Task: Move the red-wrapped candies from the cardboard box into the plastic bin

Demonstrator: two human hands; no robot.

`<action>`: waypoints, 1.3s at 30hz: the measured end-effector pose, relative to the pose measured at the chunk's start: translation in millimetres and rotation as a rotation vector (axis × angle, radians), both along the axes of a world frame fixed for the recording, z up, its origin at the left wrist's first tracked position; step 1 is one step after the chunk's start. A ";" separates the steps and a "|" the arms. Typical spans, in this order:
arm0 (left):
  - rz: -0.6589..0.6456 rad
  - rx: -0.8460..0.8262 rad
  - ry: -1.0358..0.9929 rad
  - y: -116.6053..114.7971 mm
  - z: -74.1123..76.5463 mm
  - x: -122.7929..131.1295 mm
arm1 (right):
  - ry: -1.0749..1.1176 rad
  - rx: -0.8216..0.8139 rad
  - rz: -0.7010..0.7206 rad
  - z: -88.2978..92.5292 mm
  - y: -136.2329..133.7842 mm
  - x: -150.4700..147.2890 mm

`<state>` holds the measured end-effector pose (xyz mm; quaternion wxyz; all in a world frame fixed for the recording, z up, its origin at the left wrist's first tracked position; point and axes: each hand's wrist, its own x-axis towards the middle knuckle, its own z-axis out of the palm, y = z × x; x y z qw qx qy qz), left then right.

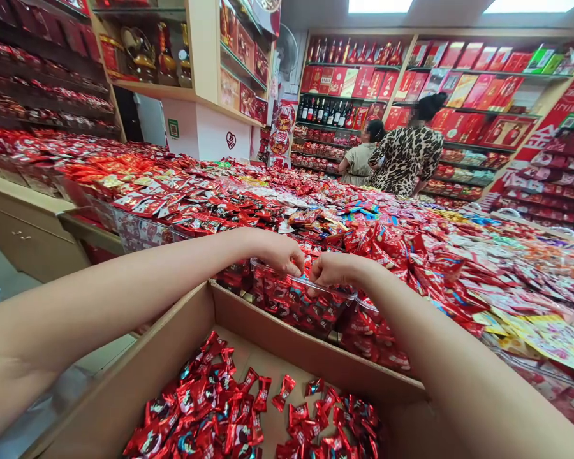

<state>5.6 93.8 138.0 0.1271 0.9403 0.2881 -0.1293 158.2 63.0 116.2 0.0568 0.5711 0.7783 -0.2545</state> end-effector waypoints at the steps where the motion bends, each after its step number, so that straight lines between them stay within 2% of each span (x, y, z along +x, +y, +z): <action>1: -0.011 -0.017 -0.004 4.2 -0.6 2.1 | -0.018 -0.008 0.011 -1.2 1.7 -0.3; 5: -0.042 -0.034 -0.012 12.4 -4.5 9.9 | -0.071 0.019 0.058 -5.2 6.7 -3.4; 11: -0.094 0.038 -0.021 7.1 -8.2 16.6 | -0.066 0.058 0.116 -8.6 10.4 -4.0; 17: -0.119 0.085 -0.011 10.4 -9.4 21.9 | -0.043 0.011 0.139 -8.9 12.8 -2.6; 23: -0.115 0.047 0.004 8.9 -7.4 19.3 | 0.031 -0.004 0.169 -10.0 9.1 -8.4; 33: -0.085 0.037 -0.023 6.7 -5.5 16.9 | 0.013 -0.046 0.124 9.1 17.7 0.3; 39: -0.049 -0.001 -0.020 9.7 -7.6 10.9 | 0.020 -0.090 0.106 6.6 14.5 -5.3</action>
